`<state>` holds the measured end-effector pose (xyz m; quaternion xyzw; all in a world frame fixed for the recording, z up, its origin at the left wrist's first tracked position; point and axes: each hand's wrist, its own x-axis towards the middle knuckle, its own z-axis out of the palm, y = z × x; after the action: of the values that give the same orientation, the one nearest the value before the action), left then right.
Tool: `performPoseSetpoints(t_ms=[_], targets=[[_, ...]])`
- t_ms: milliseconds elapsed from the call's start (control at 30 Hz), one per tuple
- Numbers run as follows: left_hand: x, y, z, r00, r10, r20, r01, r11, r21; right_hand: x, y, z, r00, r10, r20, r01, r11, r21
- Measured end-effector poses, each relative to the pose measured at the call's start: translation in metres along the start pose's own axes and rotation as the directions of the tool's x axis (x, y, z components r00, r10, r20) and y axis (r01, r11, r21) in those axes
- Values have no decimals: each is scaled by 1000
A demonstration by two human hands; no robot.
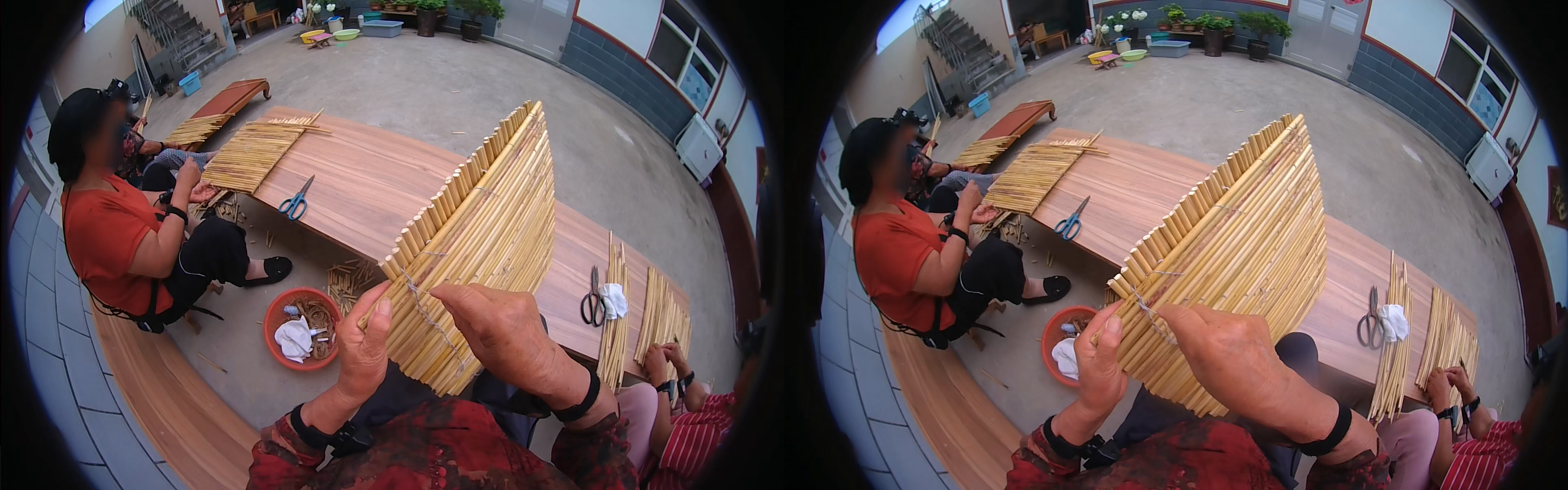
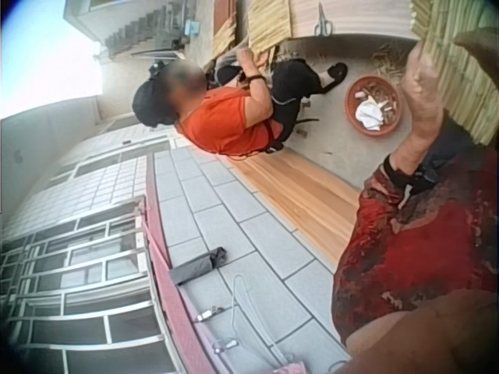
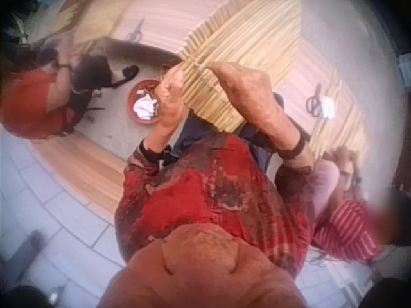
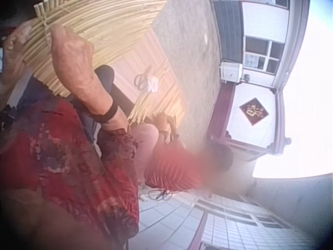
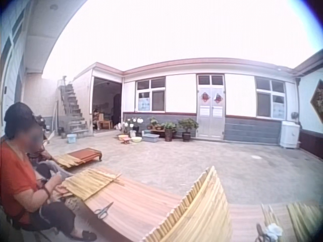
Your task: The person weaves together lengths of reed using a long white string and a needle, pulling the thread through the reeds to secure them in a flat panel.
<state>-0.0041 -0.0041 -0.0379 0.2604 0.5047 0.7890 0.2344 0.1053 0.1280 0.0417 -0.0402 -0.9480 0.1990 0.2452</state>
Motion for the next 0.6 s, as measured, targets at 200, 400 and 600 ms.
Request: performPoseSetpoints(t_ms=[200, 400, 600], targets=[[-1, 0, 0, 1000, 7, 14, -7, 1000, -28, -1, 0, 0, 1000, 10, 10, -10, 1000, -7], [-1, 0, 1, 1000, 4, 7, -4, 1000, -22, -1, -2, -3, 1000, 5, 11, -5, 1000, -22], [-1, -1, 0, 1000, -3, -8, 3, 1000, -3, -1, 0, 0, 1000, 5, 19, -5, 1000, -5]])
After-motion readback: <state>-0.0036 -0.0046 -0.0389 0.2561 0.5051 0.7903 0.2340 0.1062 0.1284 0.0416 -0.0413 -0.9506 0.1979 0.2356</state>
